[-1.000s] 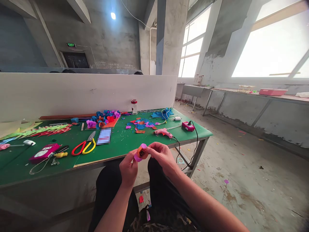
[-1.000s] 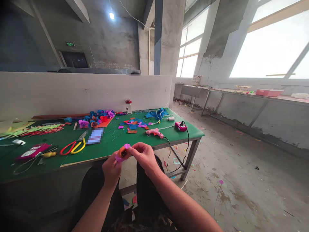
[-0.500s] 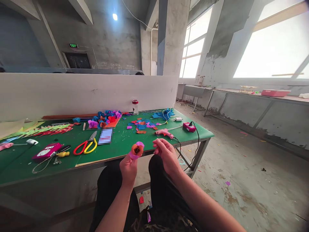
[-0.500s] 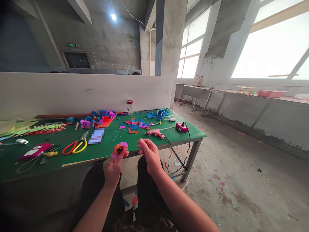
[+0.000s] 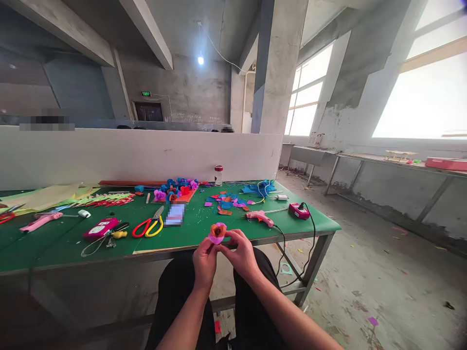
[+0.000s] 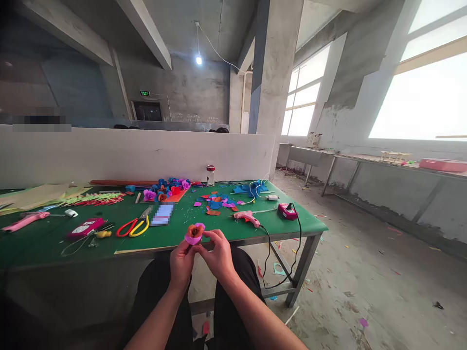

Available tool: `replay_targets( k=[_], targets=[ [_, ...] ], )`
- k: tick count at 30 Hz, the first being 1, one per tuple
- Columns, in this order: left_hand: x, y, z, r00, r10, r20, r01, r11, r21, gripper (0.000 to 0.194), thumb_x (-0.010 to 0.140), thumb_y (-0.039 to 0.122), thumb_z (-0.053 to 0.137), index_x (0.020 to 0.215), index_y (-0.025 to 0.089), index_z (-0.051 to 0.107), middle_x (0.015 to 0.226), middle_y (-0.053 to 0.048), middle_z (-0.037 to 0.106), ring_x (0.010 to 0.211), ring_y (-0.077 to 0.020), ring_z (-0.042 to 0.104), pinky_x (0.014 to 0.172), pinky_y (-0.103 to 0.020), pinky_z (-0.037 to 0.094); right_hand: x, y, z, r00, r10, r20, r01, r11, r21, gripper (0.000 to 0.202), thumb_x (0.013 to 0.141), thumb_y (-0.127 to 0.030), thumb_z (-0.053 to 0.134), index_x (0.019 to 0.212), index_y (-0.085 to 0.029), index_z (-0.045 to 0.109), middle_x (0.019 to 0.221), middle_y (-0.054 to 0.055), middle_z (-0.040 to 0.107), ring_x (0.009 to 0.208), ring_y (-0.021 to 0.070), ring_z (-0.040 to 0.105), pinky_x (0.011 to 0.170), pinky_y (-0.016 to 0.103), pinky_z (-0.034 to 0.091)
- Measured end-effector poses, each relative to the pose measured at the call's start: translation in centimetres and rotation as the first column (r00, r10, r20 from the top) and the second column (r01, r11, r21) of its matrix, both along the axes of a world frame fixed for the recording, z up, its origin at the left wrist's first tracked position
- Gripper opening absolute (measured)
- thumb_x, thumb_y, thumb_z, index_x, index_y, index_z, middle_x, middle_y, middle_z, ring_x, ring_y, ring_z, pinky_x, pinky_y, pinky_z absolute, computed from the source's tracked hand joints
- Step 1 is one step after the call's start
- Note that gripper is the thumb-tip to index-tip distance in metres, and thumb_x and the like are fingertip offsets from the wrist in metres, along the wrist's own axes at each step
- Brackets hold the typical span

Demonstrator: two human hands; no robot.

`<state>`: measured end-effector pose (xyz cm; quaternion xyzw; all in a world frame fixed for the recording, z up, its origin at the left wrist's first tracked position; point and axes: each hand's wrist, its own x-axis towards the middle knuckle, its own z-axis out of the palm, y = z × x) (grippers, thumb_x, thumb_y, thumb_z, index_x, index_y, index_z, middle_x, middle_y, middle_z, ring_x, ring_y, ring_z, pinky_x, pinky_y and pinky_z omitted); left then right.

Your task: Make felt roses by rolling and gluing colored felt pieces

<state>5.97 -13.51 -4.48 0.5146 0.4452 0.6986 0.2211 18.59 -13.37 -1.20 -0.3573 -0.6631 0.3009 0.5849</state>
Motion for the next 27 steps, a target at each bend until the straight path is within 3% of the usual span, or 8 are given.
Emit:
replay_targets(
  k=[3,7,12,23,27],
  targets=[
    [0.1,-0.7,0.3,0.992,0.027,-0.127,-0.022,0.999,0.037,0.024,0.081,0.043,0.07,0.081,0.019,0.075,0.073,-0.001,0.07,0.072,-0.0181,0.064,0.07,-0.027,0.051,-0.4,0.1,0.6,0.998,-0.003,0.061,-0.003,0.996,0.089,0.016,0.076,-0.021,0.071,0.091,-0.021,0.076,0.093,0.005,0.068,0.08,0.018,0.061,0.07,0.027,0.05],
    [0.2,-1.3,0.8,0.982,0.05,-0.181,-0.041,0.998,0.053,0.019,0.083,0.037,0.066,0.076,0.02,0.071,0.067,0.0,0.065,0.075,-0.0193,0.065,0.072,-0.027,0.051,0.0,-0.1,1.0,0.997,0.002,0.077,-0.016,0.983,0.181,0.013,0.077,-0.017,0.069,0.089,-0.021,0.075,0.093,0.005,0.069,0.083,0.0182,0.065,0.073,0.026,0.052],
    [0.4,-1.5,1.1,0.969,0.056,-0.24,-0.034,0.995,0.097,0.014,0.083,0.031,0.065,0.081,0.022,0.074,0.073,-0.001,0.07,0.074,-0.0191,0.066,0.073,-0.028,0.052,0.9,0.0,1.2,0.993,0.017,0.121,-0.045,0.972,0.231,0.014,0.075,-0.012,0.067,0.085,-0.019,0.072,0.087,0.003,0.068,0.078,0.0167,0.064,0.07,0.025,0.05],
    [0.5,-1.6,1.2,0.956,0.058,-0.286,-0.026,0.993,0.115,0.017,0.085,0.036,0.065,0.086,0.023,0.076,0.085,-0.004,0.075,0.08,-0.0207,0.069,0.076,-0.03,0.054,1.6,0.1,1.0,0.991,0.056,0.121,-0.082,0.97,0.228,0.009,0.077,-0.019,0.069,0.085,-0.02,0.07,0.085,0.002,0.066,0.076,0.0163,0.062,0.068,0.025,0.051],
    [0.0,-1.5,1.5,0.951,0.084,-0.297,-0.04,0.988,0.151,0.014,0.085,0.031,0.063,0.085,0.023,0.075,0.081,-0.003,0.074,0.079,-0.0195,0.069,0.076,-0.028,0.054,2.1,0.8,1.0,0.987,0.068,0.143,-0.092,0.981,0.17,0.024,0.077,-0.024,0.073,0.101,-0.021,0.071,0.093,0.003,0.067,0.077,0.0162,0.061,0.074,0.028,0.052]
  ],
)
